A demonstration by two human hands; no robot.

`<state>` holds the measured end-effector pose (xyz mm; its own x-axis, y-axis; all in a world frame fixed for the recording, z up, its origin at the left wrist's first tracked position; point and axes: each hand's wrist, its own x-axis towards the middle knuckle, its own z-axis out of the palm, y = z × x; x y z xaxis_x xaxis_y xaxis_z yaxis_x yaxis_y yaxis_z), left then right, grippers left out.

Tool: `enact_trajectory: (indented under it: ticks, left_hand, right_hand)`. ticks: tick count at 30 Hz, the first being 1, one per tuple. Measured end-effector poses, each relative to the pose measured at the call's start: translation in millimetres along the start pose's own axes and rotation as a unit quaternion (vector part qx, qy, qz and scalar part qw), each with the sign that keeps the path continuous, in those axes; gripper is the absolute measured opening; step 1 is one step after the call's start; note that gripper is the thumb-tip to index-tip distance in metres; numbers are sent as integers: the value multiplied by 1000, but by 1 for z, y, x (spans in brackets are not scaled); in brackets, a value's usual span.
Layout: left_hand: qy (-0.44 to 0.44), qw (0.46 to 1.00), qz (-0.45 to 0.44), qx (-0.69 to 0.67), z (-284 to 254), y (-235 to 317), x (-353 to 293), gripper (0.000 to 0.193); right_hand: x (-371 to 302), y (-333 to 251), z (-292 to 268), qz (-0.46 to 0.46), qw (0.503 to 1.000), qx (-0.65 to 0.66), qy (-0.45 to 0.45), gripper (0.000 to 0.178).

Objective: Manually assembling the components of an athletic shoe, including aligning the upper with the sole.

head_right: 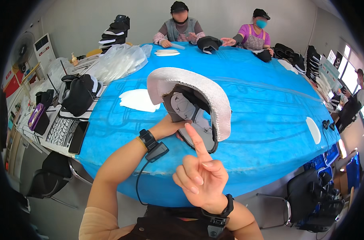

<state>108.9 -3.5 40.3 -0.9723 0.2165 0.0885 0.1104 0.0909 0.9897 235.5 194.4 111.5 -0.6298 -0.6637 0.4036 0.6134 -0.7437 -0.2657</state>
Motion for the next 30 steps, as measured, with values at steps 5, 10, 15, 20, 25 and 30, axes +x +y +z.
enact_trajectory:
  ticks: [5,10,15,20,25,30]
  left_hand:
    - [-14,999,-33,21,2,6,0,41]
    - [20,999,-42,-18,-2,2,-7,44]
    - [30,999,7,11,0,-7,5,34]
    - [29,999,-31,3,-1,4,3,37]
    - [33,999,-4,-23,4,1,-2,31]
    - [5,1000,-14,-1,3,11,-5,26]
  right_hand:
    - [-7,1,-5,-21,993,-95,71,47]
    - [-7,10,-14,18,988,-142,52,12]
    - [-6,1,-15,-29,981,-179,70,22]
    - [-4,-10,-12,-93,971,-175,137,17]
    - [-7,-14,-6,-76,966,-193,154,46]
    - [-6,-12,-5,-67,963,-212,152,50]
